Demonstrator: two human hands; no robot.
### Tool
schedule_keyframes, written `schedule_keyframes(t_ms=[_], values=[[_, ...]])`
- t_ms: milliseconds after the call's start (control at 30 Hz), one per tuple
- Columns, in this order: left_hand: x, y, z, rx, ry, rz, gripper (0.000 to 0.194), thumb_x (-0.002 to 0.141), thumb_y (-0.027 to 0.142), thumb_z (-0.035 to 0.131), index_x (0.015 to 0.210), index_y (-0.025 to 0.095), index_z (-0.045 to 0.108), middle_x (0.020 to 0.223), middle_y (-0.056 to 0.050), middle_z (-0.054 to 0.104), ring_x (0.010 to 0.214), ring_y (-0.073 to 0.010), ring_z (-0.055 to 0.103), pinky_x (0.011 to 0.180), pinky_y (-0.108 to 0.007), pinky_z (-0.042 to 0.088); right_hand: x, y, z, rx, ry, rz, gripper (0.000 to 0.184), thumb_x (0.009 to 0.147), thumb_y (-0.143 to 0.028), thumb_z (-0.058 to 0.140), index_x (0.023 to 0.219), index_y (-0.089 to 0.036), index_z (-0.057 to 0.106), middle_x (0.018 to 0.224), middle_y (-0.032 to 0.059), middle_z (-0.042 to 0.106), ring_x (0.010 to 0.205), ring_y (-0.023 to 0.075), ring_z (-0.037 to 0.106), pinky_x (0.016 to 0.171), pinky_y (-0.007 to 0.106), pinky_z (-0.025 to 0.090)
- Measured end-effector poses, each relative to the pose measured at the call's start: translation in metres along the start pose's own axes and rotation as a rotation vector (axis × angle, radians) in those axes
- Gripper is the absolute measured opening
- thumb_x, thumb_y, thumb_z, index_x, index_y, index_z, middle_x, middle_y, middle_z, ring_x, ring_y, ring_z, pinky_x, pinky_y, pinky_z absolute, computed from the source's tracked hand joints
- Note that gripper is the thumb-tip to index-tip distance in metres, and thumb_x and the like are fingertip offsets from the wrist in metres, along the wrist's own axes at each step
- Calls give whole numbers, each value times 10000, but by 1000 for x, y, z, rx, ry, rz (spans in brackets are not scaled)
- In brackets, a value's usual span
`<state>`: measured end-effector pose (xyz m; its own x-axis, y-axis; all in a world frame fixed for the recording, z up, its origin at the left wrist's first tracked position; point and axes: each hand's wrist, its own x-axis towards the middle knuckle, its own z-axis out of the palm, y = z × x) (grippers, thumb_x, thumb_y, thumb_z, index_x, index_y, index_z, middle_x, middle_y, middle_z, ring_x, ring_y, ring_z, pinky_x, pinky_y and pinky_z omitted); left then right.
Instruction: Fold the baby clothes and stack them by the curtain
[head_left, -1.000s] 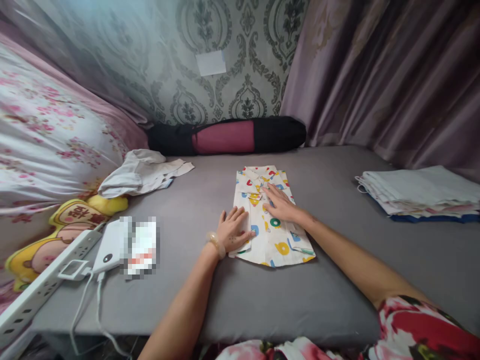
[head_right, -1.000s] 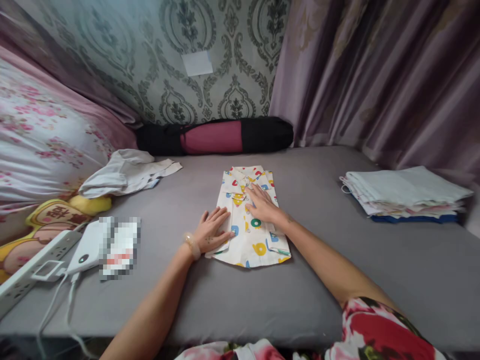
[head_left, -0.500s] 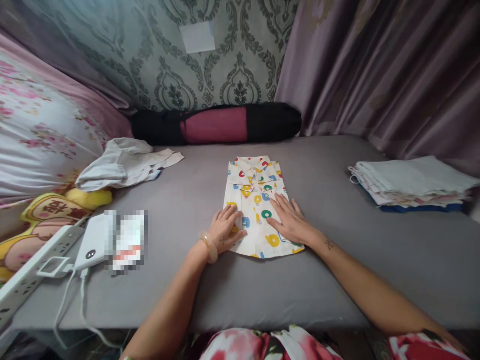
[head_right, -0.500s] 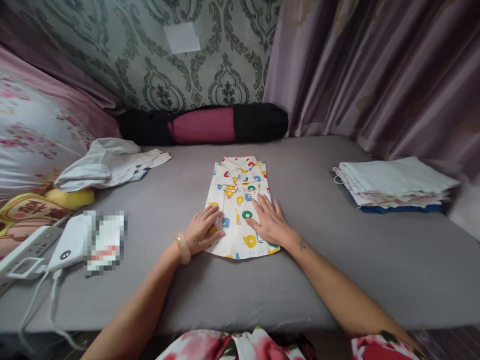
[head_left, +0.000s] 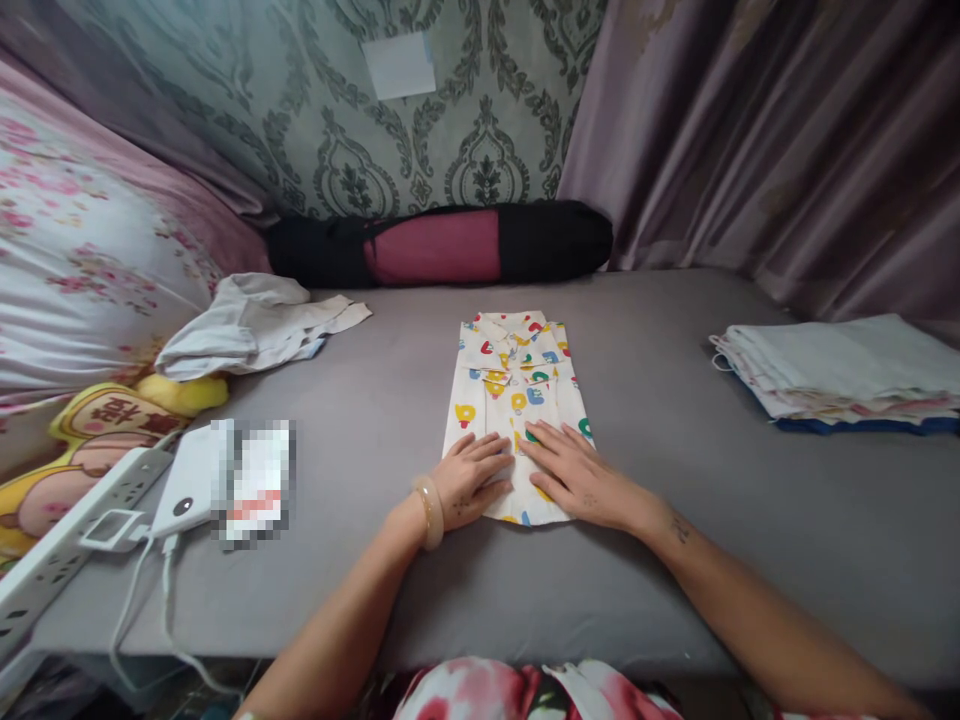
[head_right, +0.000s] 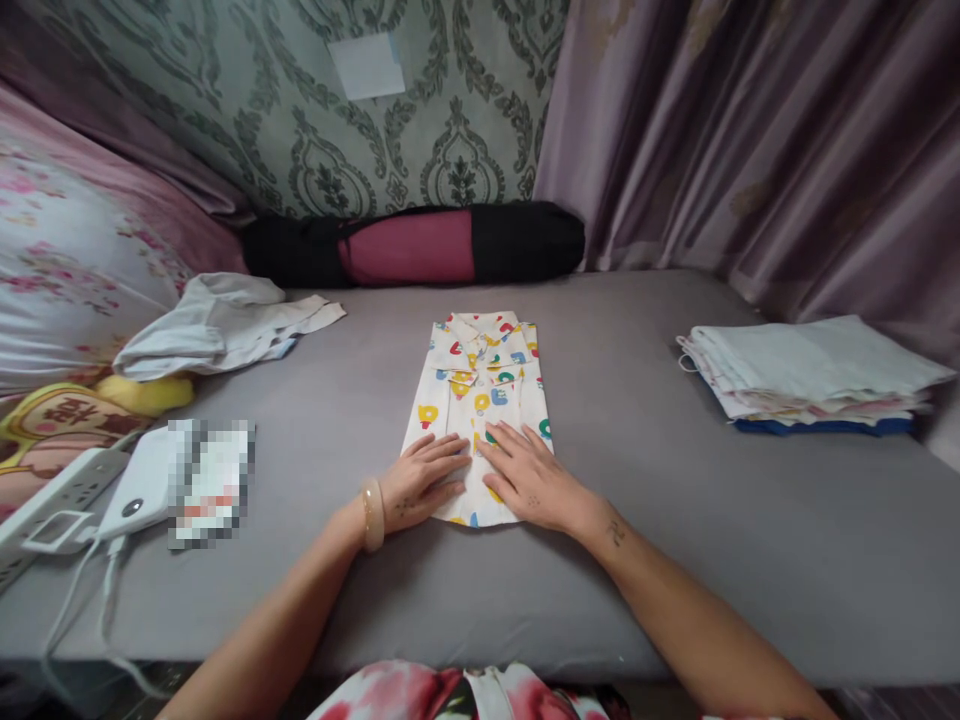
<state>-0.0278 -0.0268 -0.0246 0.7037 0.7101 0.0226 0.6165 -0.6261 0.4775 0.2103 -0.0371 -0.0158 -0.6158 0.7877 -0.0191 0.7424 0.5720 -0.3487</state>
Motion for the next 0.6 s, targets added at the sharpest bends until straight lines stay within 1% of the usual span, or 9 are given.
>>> schedule_keyframes(t_ms=[100, 167, 233, 300, 333, 400, 467, 533, 600], values=[[0, -2, -3, -30, 68, 39, 360, 945, 394, 465, 1223, 206, 595, 1389, -125, 532, 1324, -256, 452, 1114, -491, 327, -3, 3, -1, 66, 23, -30, 474, 969, -370, 400, 1423, -240, 440, 1529, 85, 351, 1423, 235, 276, 1162, 489, 225], [0, -4, -5, -44, 178, 18, 345, 944, 394, 458, 1166, 190, 624, 1361, -141, 543, 1272, -251, 499, 1069, -438, 395, -3, 8, -4, 127, 78, -31, 457, 965, -365, 411, 1400, -238, 469, 1492, 76, 416, 1387, 215, 351, 1150, 440, 274], [-1, -8, -7, -29, 315, -85, 338, 938, 391, 454, 1131, 183, 635, 1303, -150, 568, 1195, -252, 547, 998, -406, 452, -3, 14, -7, 181, 185, 30, 424, 962, -357, 408, 1348, -228, 526, 1420, 71, 509, 1313, 201, 455, 1103, 380, 354], [-3, -13, -9, 18, 417, -259, 341, 931, 389, 442, 1117, 177, 634, 1169, -146, 621, 1071, -253, 596, 917, -398, 484, -4, 23, -12, 203, 305, 181, 389, 953, -362, 407, 1272, -229, 586, 1304, 69, 607, 1178, 204, 571, 995, 341, 448], [-4, -15, -10, 42, 443, -351, 347, 927, 391, 435, 1114, 173, 630, 1080, -137, 644, 995, -249, 615, 869, -390, 493, -5, 27, -15, 199, 343, 283, 374, 946, -373, 410, 1228, -235, 612, 1221, 68, 656, 1084, 209, 621, 917, 332, 484], [-7, -20, -12, 72, 435, -505, 351, 920, 397, 425, 1110, 176, 620, 910, -99, 665, 845, -225, 629, 771, -354, 493, -7, 36, -22, 165, 358, 491, 350, 933, -397, 408, 1128, -243, 655, 1028, 60, 721, 888, 212, 671, 751, 314, 503], [-8, -24, -14, 67, 390, -605, 336, 911, 403, 430, 1105, 196, 609, 775, -51, 661, 729, -197, 622, 693, -308, 468, -10, 42, -29, 103, 312, 643, 338, 926, -410, 400, 999, -240, 683, 865, 55, 732, 753, 207, 669, 644, 295, 466], [-10, -26, -18, 48, 346, -681, 310, 895, 405, 454, 1082, 213, 609, 709, -27, 661, 680, -186, 619, 655, -284, 442, -12, 46, -34, 68, 240, 730, 342, 925, -408, 390, 874, -223, 674, 784, 63, 723, 678, 194, 659, 590, 278, 430], [-11, -25, -24, 30, 306, -755, 280, 871, 408, 490, 1024, 217, 626, 681, -29, 666, 675, -199, 630, 638, -282, 428, -14, 47, -37, 129, 153, 779, 350, 927, -416, 388, 791, -209, 635, 729, 64, 712, 592, 170, 645, 547, 262, 416]])
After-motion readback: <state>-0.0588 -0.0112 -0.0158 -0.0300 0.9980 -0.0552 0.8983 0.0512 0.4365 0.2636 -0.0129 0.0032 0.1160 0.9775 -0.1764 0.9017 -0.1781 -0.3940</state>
